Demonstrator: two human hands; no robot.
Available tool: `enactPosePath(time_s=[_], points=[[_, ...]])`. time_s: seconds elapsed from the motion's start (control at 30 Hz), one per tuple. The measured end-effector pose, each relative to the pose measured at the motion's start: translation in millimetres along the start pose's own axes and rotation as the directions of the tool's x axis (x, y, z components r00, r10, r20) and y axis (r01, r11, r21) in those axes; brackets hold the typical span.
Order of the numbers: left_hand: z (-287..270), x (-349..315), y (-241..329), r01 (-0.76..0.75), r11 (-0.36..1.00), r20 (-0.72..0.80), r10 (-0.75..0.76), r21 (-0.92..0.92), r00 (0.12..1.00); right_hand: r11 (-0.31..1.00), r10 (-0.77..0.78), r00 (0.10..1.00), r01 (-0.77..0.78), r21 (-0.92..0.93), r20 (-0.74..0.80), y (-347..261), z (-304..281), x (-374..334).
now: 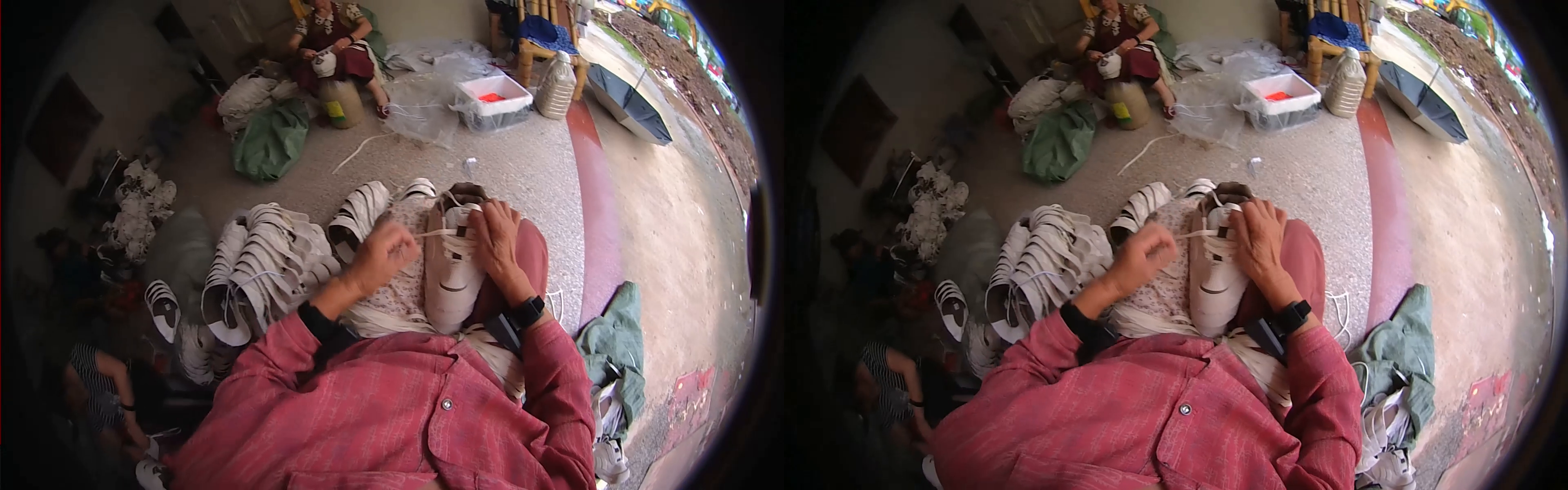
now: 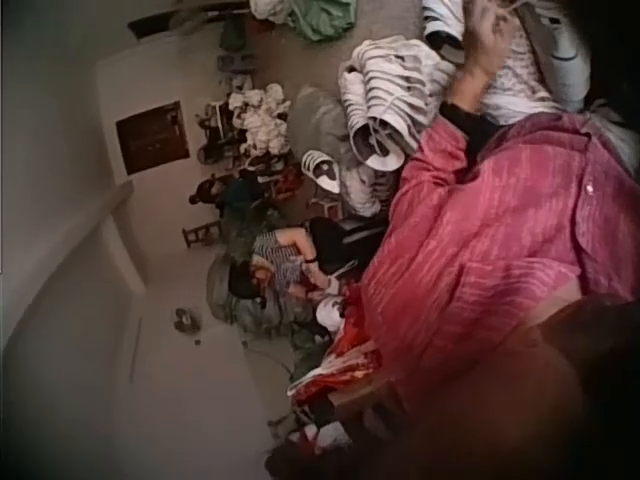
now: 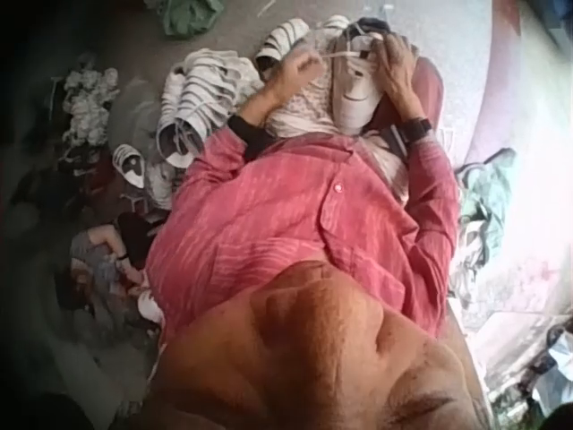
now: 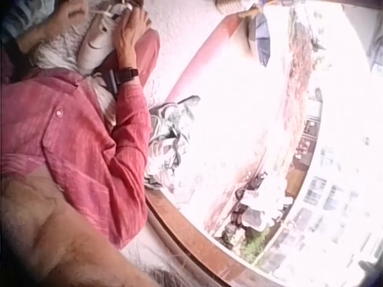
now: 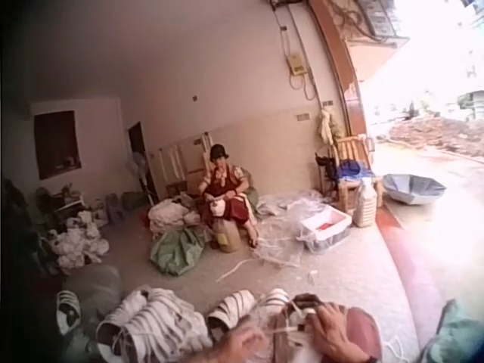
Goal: The recorder is threading laces through the eyelets of a shoe upper.
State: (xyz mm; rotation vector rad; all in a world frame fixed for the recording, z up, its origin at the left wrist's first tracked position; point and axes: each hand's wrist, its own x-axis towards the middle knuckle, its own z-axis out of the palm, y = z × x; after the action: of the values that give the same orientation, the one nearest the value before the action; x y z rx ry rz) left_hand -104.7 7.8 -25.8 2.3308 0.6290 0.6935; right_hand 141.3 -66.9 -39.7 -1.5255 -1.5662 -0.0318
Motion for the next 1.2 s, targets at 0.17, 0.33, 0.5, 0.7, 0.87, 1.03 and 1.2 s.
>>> enactPosePath(time_s=[0.17,0.33,0.5,0.7,0.87,1.03,1.2], points=[[27,-27,4,-0.227,0.856,0.174,0.164,0.464,0.971,1.0,-0.003,0.988,0.005,0.011,-0.153,-6,4,-12],[57,2,8,-0.004,0.963,0.044,-0.008,0.27,0.999,0.978,0.101,0.989,-0.078,0.196,-0.108,1,11,-19],[56,61,3,-0.102,0.994,-0.183,0.091,-0.047,0.979,0.913,0.192,0.979,-0.204,0.352,0.07,2,5,-17],[60,68,1,-0.049,0.97,-0.087,0.029,-0.237,0.996,0.802,0.336,0.931,-0.361,0.476,0.14,9,-1,-31],[60,66,-10,-0.082,0.964,-0.102,0.058,-0.253,0.993,0.778,0.309,0.935,-0.353,0.519,0.172,12,1,-32],[7,66,-37,-0.057,0.732,-0.368,-0.272,-0.679,0.889,0.795,0.3,0.938,-0.346,0.498,0.174,13,5,-31],[-154,-6,-119,-0.511,0.148,-0.41,-0.794,-0.847,0.449,0.806,0.302,0.94,-0.34,0.485,0.157,-3,-7,-29]])
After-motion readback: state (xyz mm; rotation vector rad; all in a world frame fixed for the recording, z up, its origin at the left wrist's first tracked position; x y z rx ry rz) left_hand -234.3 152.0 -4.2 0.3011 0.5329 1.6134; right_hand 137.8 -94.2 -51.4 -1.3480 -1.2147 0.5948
